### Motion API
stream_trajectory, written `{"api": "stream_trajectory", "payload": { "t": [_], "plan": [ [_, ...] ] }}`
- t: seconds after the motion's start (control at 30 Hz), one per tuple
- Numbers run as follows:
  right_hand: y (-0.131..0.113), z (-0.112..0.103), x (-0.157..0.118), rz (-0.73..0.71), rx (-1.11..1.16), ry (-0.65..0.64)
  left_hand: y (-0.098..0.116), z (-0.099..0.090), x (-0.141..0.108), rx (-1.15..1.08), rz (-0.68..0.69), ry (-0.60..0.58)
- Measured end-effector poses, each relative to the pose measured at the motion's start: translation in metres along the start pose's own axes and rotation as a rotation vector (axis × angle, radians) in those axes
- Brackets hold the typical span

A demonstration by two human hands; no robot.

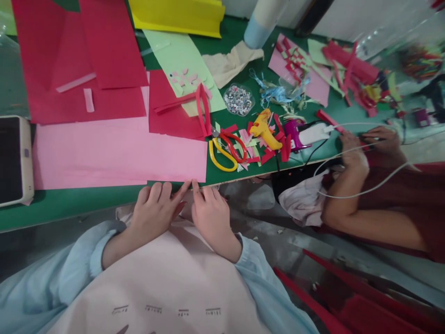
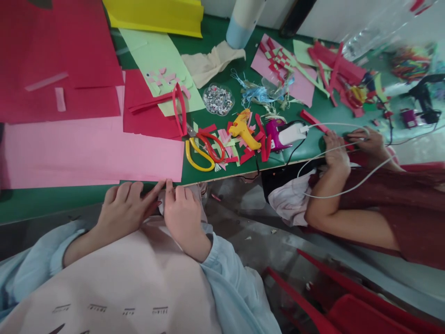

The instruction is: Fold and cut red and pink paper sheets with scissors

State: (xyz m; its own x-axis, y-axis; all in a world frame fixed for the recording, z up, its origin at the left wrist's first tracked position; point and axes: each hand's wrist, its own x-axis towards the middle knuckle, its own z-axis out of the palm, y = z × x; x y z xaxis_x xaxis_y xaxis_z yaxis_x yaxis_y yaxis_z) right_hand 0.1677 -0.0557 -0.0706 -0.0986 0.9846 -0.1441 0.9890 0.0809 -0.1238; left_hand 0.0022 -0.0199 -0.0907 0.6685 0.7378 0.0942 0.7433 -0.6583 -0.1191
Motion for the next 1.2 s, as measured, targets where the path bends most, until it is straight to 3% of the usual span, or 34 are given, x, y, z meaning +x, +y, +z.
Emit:
{"api": "stream_trajectory", "payload": {
  "t": [0.27,0.6,0.87,1.2],
  "plan": [
    [0.002,-0.003,0.005,0.061,0.012,-0.001,-0.007,-0.004,-0.002,0.021,-0.013,0.026],
    [0.001,-0.001,0.004,0.066,0.009,0.033,-0.043,-0.005,-0.023,0.033,-0.059,0.034],
    [0.002,0.003,0.001,0.058,-0.031,0.085,-0.057,-0.003,-0.035,0.085,-0.098,0.006],
    [0.001,0.001,0.006,0.071,-0.042,0.087,-0.068,-0.014,-0.046,0.029,-0.224,-0.092]
  ]
}}
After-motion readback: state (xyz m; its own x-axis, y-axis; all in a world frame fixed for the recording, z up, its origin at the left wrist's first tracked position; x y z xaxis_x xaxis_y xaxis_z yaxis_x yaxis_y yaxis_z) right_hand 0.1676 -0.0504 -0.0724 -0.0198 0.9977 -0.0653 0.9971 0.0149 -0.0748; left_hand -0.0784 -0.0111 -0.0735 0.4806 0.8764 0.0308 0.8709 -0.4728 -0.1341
